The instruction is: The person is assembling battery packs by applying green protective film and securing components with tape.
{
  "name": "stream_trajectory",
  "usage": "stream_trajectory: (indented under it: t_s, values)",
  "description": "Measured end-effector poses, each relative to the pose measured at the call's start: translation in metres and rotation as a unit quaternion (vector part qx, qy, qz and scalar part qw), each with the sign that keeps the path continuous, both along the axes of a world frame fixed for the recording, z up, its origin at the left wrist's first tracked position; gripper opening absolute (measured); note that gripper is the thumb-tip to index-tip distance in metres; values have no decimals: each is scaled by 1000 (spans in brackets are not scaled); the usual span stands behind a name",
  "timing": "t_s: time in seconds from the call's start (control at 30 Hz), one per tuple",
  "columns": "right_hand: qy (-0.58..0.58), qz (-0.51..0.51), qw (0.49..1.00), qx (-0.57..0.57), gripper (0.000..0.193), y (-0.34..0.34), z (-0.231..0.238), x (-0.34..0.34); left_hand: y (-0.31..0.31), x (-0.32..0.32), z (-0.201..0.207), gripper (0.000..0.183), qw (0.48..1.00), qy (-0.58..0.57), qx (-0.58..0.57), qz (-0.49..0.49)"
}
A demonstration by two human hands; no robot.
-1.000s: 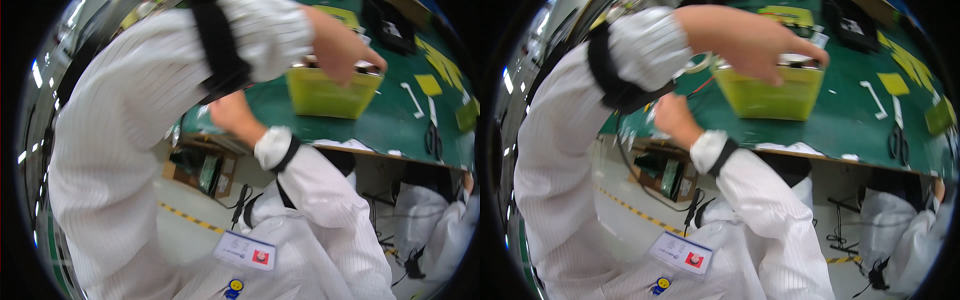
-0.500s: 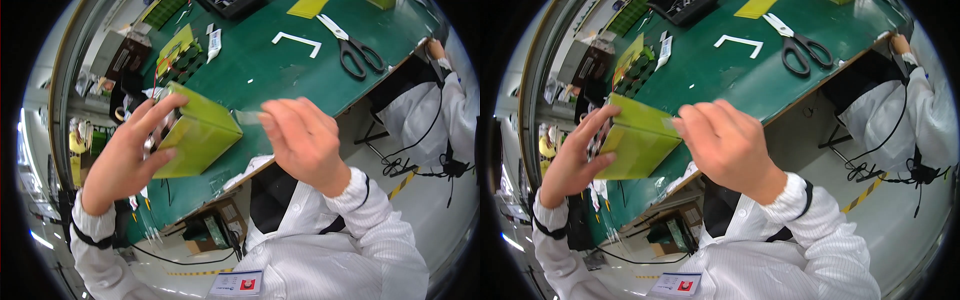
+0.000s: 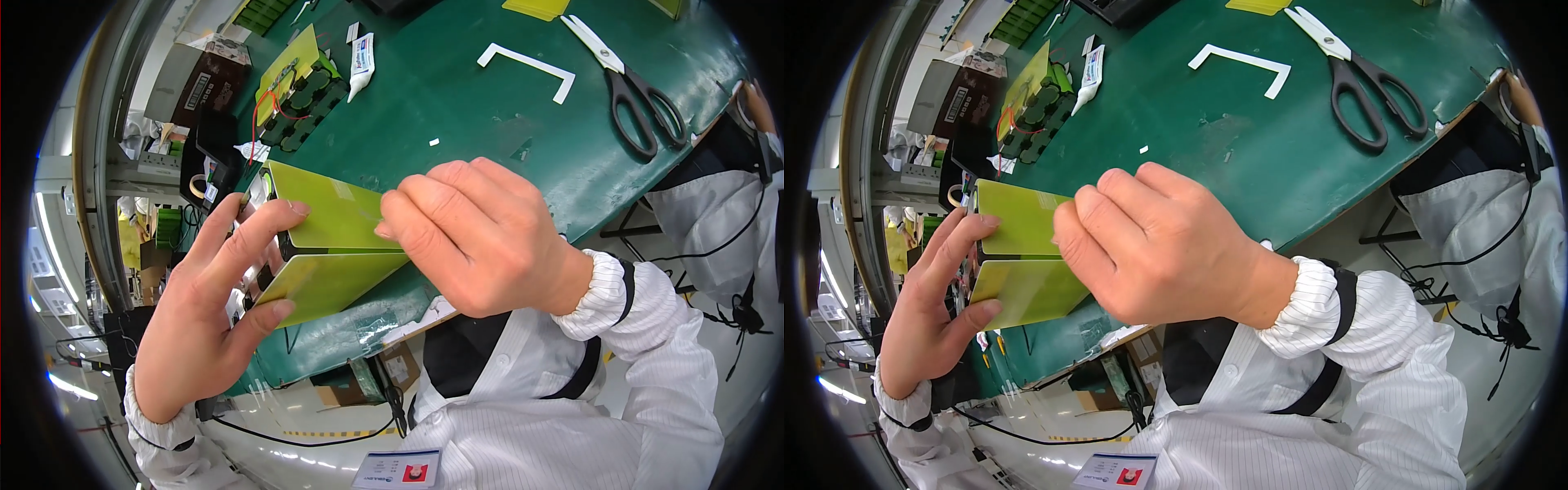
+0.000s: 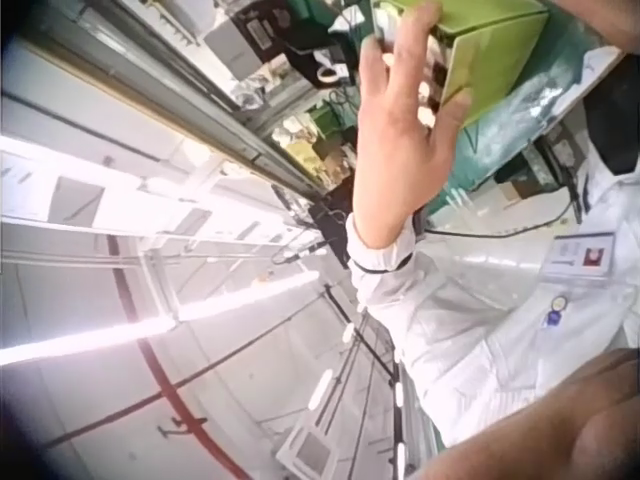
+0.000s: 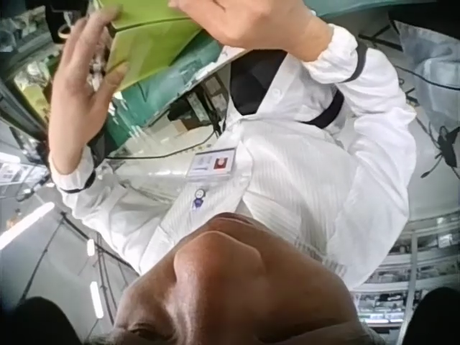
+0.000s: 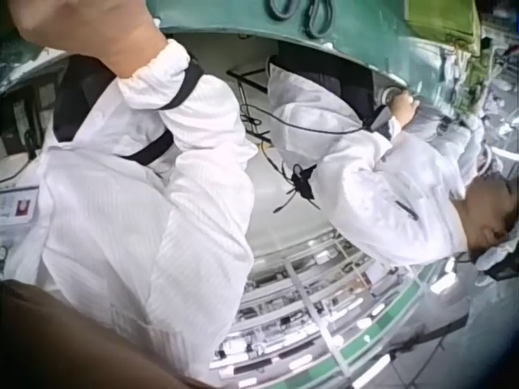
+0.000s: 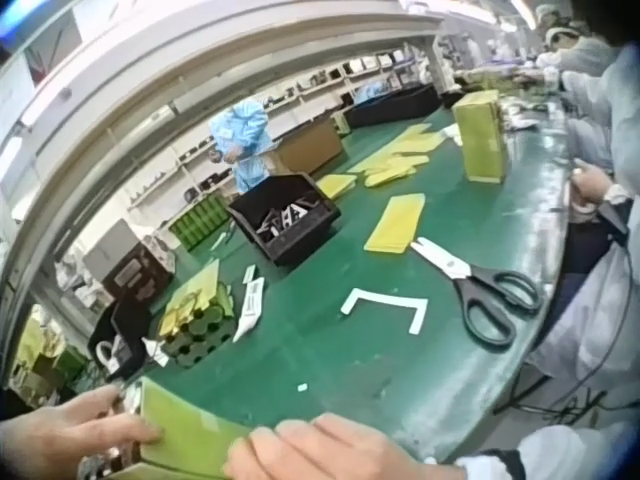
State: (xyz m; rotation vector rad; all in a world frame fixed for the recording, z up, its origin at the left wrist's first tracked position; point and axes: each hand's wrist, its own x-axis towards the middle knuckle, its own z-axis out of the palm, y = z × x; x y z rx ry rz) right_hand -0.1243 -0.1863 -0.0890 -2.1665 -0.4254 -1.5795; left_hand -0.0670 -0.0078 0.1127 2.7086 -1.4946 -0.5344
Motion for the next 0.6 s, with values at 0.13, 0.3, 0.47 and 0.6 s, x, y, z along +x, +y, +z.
stream_trajectory:
  t_s: [0.13, 0.3, 0.47, 0.6]
  values:
    - [-9, 19, 1000, -16, 26, 0, 3, 2, 3, 6, 4, 72, 999, 22, 46, 17]
    - [10, 58, 998, -15, 26, -2, 1, -1, 3, 5, 2, 74, 999, 22, 26, 17]
    - [28, 95, 995, -6, 27, -1, 0, -5, 4, 3, 1, 74, 999, 31, 16, 32]
    - [90, 158, 983, 25, 33, 0, 2, -9, 3, 2, 1, 74, 999, 22, 22, 33]
